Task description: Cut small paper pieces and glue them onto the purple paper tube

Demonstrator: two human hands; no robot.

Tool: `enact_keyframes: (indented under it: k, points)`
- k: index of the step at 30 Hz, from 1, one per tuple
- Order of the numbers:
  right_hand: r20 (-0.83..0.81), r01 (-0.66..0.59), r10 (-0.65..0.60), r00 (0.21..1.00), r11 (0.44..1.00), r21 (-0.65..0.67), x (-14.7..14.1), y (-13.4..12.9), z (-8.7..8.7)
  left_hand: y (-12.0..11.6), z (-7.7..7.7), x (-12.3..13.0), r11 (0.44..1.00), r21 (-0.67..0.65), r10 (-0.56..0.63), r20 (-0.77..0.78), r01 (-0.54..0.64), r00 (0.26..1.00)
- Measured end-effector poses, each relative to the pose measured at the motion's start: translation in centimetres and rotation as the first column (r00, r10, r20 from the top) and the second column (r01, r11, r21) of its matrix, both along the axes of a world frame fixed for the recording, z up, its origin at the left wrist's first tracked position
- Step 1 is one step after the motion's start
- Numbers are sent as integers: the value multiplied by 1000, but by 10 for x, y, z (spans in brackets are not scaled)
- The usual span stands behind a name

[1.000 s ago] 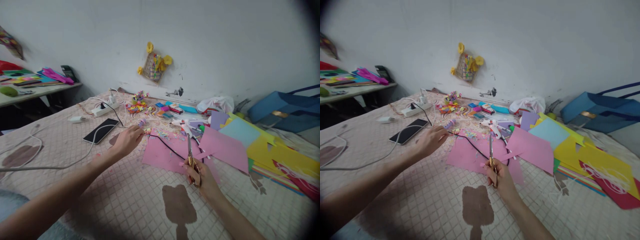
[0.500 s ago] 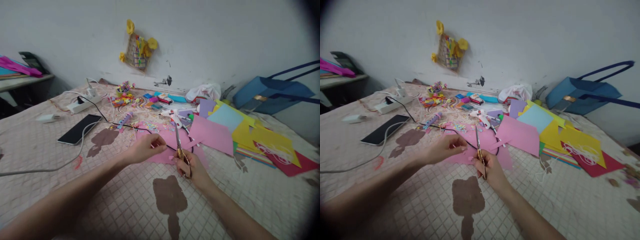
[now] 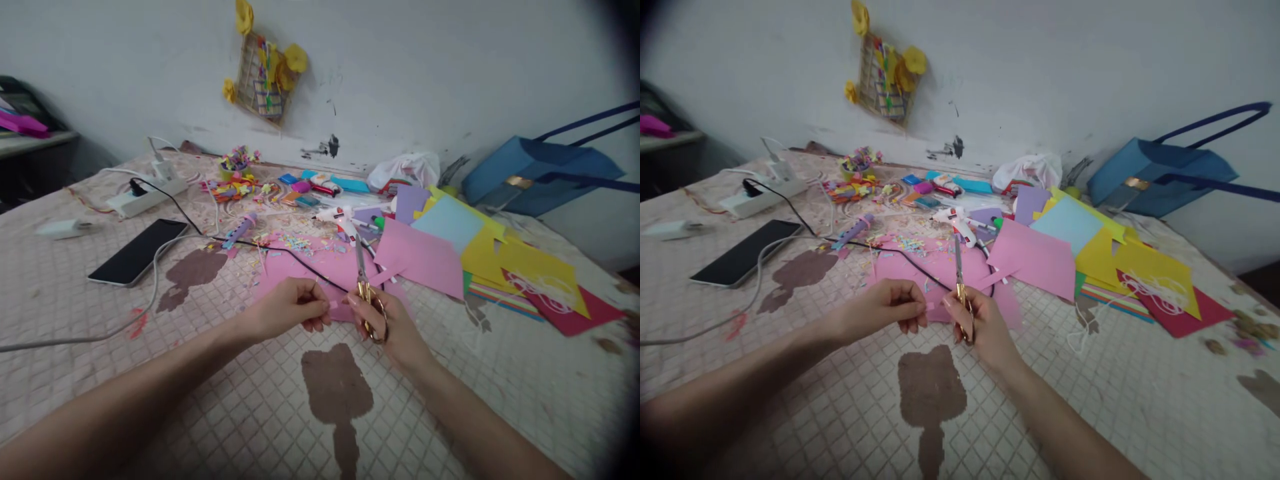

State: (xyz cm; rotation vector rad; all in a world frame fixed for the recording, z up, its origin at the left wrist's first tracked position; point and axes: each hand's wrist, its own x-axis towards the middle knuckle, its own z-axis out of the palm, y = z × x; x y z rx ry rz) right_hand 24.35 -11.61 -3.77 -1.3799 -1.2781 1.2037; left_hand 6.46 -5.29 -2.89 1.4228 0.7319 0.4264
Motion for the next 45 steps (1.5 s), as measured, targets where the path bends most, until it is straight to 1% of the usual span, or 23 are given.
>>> enact_keyframes:
  k: [3,5,8,13,15,21,25,28,30,35,40,43,45]
  points:
    - [36,-16,16,999,1000,14,9,2,7,-1,2,0,1000,-12,19,0,-19,1000]
    - [73,-15,12,997,999,36,16,4,11,-3,2,1,999,-33,10,1,-10,1000]
    - [117,-27,21,993,999,45,22,6,12,-7,0,3,998,-58,-2,21,3,1000]
    - [64,-106,110,992,993,-57,10,3,8,-11,-4,8,995,-85,52,75,-45,996]
    - [35,-128,131,991,989,-76,4,1,7,-12,-5,8,995,-89,55,90,-47,994]
    - [27,-131,132,991,991,-25,-1,0,5,-13,-4,8,999,-41,19,76,-16,997]
    - [25,-129,130,991,991,-44,-2,0,6,-12,-4,8,998,-40,54,70,-52,996]
    - [26,-160,161,987,986,-42,-3,-2,7,-11,-6,7,999,-44,23,60,-21,998]
    - [28,-153,154,988,987,-39,-3,-2,6,-11,-7,6,998,-63,15,55,-12,998]
    - [9,-80,80,997,996,-28,-1,-2,3,-11,-6,7,992,-111,65,72,-57,995]
    - [-22,-128,127,992,991,-37,-3,-3,2,-12,-6,8,994,-105,43,67,-36,997]
    - [-9,-109,109,994,993,-37,-4,-3,0,-11,-7,7,993,-115,31,65,-23,997]
    - [-24,-86,86,996,996,-31,-4,-3,-2,-9,-6,5,992,-123,46,73,-37,996]
